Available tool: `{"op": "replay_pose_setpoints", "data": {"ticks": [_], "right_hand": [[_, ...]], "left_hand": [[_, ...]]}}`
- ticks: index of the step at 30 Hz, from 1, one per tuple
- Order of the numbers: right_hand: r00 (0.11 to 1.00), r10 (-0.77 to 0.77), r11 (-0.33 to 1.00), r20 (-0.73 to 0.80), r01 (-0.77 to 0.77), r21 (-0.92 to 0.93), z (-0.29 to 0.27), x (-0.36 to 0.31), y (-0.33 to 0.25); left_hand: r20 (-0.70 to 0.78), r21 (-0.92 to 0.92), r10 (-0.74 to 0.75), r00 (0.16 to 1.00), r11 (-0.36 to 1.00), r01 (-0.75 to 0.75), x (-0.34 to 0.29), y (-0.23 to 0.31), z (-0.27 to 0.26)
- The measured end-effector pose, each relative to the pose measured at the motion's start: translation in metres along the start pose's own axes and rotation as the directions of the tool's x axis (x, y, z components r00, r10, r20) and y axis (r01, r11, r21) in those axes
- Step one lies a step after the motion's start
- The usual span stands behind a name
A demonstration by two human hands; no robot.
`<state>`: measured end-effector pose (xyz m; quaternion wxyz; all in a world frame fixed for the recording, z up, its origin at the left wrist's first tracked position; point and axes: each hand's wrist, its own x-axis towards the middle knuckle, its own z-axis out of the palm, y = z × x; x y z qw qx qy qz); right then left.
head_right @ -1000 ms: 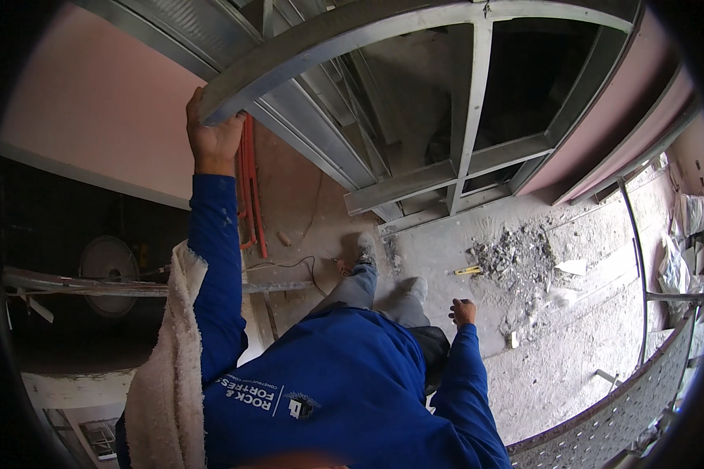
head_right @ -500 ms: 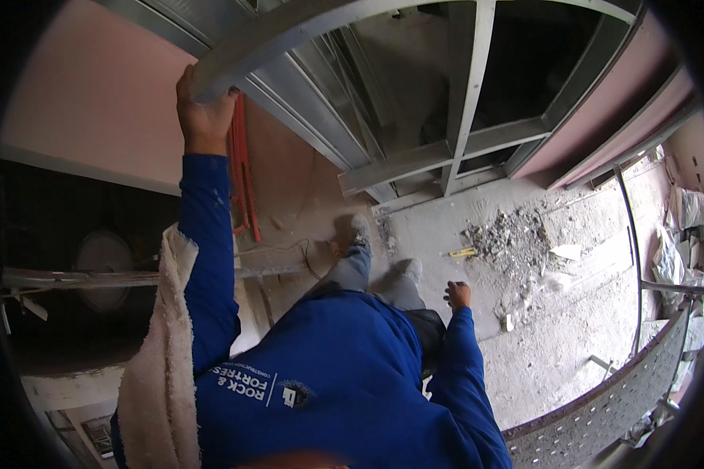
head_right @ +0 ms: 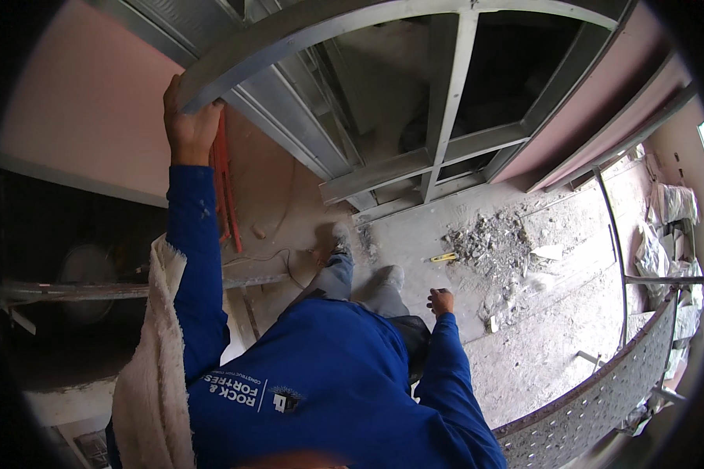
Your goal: The person lifts and positions a large pink ceiling panel onto a metal frame, then uses a power drill to fasten it in place. The person adjusts the panel alignment and secures it with screws along the edges.
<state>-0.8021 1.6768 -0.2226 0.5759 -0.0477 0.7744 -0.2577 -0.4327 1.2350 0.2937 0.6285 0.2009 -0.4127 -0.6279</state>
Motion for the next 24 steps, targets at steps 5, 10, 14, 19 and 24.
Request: {"op": "replay_pose_setpoints", "data": {"ticks": [5, 10, 14, 19, 24], "right_hand": [[0.999, -0.02, 1.0, 0.031, 0.02, 0.023, 0.005, 0.0, -0.006], [1.0, -0.003, 1.0, 0.02, 0.003, -0.003, 0.009, -0.002, -0.01], [1.0, 0.002, 1.0, 0.019, -0.002, -0.009, 0.01, 0.0, -0.01], [0.999, -0.019, 1.0, 0.035, 0.018, 0.016, 0.009, 0.001, -0.009], [0.999, 0.03, 0.999, 0.039, -0.028, -0.04, 0.008, -0.003, -0.01]], "left_hand": [[0.059, -0.016, 0.016, 0.998, 1.0, -0.015, 0.001, -0.002, -0.01], [0.135, -0.013, 0.023, 0.991, 1.0, -0.021, 0.005, -0.001, -0.017], [0.072, -0.018, 0.014, 0.997, 1.0, -0.013, 0.007, -0.001, -0.022], [0.133, -0.095, -0.006, 0.991, 0.995, 0.019, 0.005, 0.002, -0.015], [0.045, -0.063, 0.0, 0.999, 0.998, 0.003, -0.002, 0.0, -0.004]]}}
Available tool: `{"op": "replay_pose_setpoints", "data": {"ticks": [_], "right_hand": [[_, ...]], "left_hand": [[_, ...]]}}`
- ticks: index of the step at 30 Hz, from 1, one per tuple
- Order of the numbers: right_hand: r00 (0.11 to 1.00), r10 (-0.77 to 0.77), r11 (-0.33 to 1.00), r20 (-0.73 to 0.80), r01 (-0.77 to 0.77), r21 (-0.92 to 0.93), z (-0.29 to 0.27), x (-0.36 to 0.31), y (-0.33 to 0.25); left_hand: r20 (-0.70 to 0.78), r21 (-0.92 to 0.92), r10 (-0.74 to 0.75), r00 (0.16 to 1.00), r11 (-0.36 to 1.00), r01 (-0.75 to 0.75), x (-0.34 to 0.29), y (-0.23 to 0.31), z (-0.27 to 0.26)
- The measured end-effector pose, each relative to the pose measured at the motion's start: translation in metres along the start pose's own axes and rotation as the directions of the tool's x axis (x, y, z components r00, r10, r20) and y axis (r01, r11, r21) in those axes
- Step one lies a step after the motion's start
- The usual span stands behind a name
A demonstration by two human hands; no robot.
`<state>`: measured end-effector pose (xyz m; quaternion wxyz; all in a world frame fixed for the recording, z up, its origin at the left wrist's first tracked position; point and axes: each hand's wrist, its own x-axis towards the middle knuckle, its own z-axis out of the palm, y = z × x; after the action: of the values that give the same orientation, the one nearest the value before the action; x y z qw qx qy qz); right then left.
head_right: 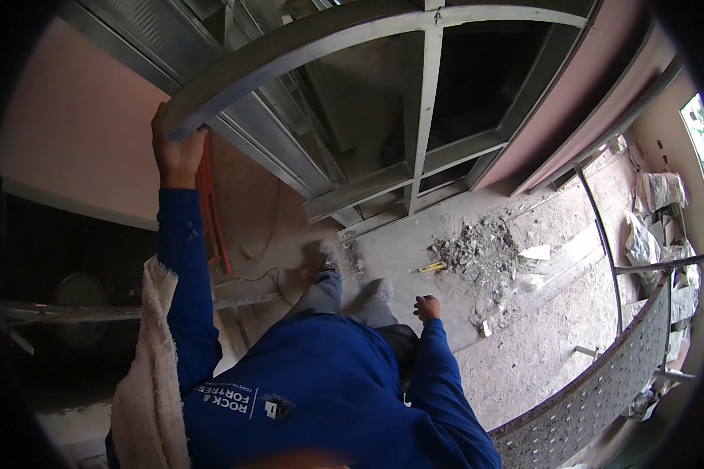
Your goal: The person lifts and positions a large pink ceiling panel onto a metal frame, then uses a power drill to fasten it in place. The person adjusts the panel alignment and secures it with screws along the edges.
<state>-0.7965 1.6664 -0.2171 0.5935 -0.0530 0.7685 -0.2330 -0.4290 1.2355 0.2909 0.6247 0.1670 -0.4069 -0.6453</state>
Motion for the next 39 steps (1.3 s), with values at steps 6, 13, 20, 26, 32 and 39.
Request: {"op": "replay_pose_setpoints", "data": {"ticks": [6, 13, 20, 26, 32, 39], "right_hand": [[1.0, -0.011, 1.0, -0.013, 0.011, -0.01, 0.0, -0.002, -0.001], [0.999, -0.04, 0.998, 0.012, 0.04, 0.05, 0.002, 0.004, 0.004], [0.999, -0.055, 0.996, -0.003, 0.055, 0.065, 0.004, 0.012, 0.011], [0.974, -0.211, 0.972, -0.078, 0.218, 0.089, 0.006, 0.011, -0.004], [0.463, -0.651, 0.632, -0.602, 0.769, -0.091, -0.036, -0.068, -0.203], [-0.874, -0.389, -0.262, -0.291, 0.408, -0.875, -0.136, -0.322, -0.49]], "left_hand": [[-0.12, 0.008, 0.022, 0.993, 1.0, -0.021, 0.004, -0.002, -0.006], [0.074, 0.031, -0.001, 0.997, 1.0, -0.001, 0.001, 0.0, -0.005], [0.021, 0.017, -0.018, 1.0, 1.0, 0.018, 0.001, 0.003, -0.002], [-0.035, 0.016, 0.007, 0.999, 1.0, -0.006, 0.0, 0.001, -0.001], [0.015, 0.063, 0.008, 1.0, 0.998, -0.009, -0.002, 0.0, 0.003], [-0.048, 0.162, 0.038, 0.998, 0.986, -0.03, 0.004, 0.002, 0.005]]}}
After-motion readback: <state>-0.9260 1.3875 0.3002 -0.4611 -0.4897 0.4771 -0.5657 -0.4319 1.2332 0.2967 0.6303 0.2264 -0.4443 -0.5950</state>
